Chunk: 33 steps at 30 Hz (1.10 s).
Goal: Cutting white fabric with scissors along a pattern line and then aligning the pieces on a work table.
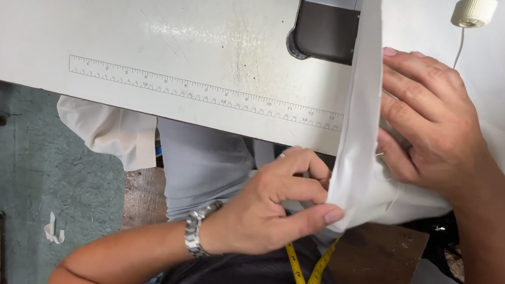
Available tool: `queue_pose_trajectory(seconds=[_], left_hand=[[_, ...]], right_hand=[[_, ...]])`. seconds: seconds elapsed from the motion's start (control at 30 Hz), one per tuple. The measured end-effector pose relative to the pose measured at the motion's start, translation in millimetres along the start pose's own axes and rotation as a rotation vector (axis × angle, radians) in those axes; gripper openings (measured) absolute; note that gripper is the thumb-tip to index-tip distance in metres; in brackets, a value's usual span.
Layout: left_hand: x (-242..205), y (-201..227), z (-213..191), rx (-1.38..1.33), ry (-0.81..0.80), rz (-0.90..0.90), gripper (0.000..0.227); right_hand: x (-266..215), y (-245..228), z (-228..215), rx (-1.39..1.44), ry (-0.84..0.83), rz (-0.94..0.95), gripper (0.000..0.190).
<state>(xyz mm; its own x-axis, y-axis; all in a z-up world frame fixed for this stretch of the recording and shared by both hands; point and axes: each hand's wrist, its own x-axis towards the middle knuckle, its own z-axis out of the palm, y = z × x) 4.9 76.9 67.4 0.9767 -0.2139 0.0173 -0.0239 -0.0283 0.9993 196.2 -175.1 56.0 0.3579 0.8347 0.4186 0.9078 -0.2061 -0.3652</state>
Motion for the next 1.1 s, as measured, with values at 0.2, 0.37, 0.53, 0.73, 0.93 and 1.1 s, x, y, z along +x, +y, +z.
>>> queue_pose_trajectory(seconds=[0.2, 0.37, 0.53, 0.73, 0.93, 1.1], left_hand=[[-9.6, -16.4, 2.3, -0.182, -0.042, -0.078, 0.036], [-35.7, -85.1, -1.6, -0.160, -0.056, -0.285, 0.042], [-37.5, -68.7, -4.4, 0.021, 0.017, -0.178, 0.035], [-60.9, -45.4, -10.1, 0.311, -0.101, -0.027, 0.037], [-72.4, -37.9, -37.1, -0.106, -0.158, -0.120, 0.041], [-64.4, -61.1, -88.6, 0.626, -0.490, -0.377, 0.029]], right_hand=[[2.0, -16.1, 5.8, -0.194, -0.129, 0.008, 0.048], [3.8, -17.6, 9.7, -0.351, -0.135, -0.059, 0.034], [2.8, -15.9, 10.5, -0.322, -0.146, -0.084, 0.041], [1.1, -17.5, 12.7, -0.345, -0.127, -0.080, 0.051], [0.1, -17.2, 10.2, -0.278, -0.110, -0.093, 0.054], [1.4, -16.1, 7.8, -0.350, -0.151, -0.110, 0.055]])
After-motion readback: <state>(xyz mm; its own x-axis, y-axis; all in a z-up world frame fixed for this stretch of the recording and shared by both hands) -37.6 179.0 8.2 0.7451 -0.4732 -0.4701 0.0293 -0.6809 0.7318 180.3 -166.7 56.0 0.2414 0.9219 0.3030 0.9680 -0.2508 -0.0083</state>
